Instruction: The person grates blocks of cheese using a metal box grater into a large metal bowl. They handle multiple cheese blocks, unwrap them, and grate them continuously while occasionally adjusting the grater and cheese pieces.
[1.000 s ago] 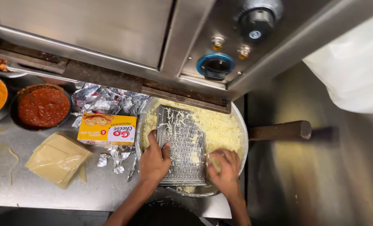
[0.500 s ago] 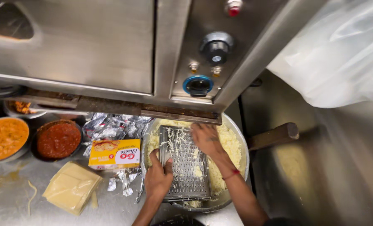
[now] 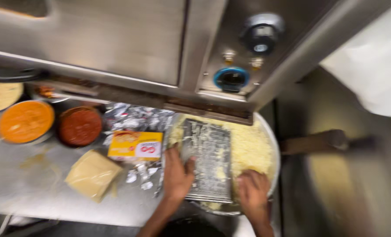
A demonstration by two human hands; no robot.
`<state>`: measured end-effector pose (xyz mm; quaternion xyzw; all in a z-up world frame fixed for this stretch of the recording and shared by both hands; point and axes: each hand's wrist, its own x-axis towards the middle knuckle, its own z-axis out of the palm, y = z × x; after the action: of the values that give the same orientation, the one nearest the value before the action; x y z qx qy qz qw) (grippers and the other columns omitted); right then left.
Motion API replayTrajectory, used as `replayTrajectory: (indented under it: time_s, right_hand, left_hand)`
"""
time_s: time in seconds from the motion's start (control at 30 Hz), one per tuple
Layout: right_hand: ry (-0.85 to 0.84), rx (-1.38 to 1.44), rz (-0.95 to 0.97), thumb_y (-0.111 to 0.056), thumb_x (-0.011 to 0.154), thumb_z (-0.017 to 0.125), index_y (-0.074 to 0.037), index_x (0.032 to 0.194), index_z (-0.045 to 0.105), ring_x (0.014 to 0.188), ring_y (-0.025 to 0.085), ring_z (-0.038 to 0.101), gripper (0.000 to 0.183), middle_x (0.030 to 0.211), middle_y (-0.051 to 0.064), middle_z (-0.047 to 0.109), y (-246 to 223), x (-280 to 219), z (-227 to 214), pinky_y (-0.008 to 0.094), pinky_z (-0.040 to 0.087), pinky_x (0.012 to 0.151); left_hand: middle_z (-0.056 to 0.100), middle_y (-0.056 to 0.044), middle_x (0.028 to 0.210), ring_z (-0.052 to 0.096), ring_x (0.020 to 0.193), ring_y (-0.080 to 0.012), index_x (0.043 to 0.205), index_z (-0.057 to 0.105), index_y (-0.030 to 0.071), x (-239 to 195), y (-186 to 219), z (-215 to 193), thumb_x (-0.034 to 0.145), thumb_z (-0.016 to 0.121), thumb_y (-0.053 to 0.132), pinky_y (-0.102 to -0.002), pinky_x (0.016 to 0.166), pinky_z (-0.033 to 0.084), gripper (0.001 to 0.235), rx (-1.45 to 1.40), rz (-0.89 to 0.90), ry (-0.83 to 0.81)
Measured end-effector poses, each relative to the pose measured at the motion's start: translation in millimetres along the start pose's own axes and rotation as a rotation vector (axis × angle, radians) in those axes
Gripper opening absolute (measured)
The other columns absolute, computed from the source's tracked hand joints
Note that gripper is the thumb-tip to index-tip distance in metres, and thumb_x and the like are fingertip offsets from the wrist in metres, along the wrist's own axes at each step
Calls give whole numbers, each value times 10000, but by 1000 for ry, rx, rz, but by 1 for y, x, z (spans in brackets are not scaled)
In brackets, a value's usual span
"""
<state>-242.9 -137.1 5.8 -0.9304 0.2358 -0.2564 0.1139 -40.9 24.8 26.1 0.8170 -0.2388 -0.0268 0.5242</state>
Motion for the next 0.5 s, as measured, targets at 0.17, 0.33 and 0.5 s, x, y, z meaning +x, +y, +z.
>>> replayTrajectory:
  time_s: [0.17,0.33,0.5]
  right_hand:
    - [224,174,263,-98,973,645,-97,1101,725,1043,332,658,151,1077,141,683,-16,13,-2,429,523,951]
    - [122,233,100,-50,863,683,-49,1118,730,1058,341,613,259,1164,219,632,-45,53,-18,405,538,865]
    - [118,215,177,-30,1053,562,-51,1204,694,999,306,638,201,1097,138,742,-70,53,-26,409,515,872]
  left_hand:
    - [672,-189,1061,640,987,-384,897,703,59,1,28,-16,885,736,151,-473,867,500,99,57,162,-23]
    - [710,-153,1027,719,954,-346,1176,665,105,10,69,-19,987,628,105,-450,871,549,193,48,-17,-537]
    - [508,-265,1446,524,1308,-433,1456,527,74,-4,74,-8,735,695,-74,-515,1014,460,754,-46,462,-543]
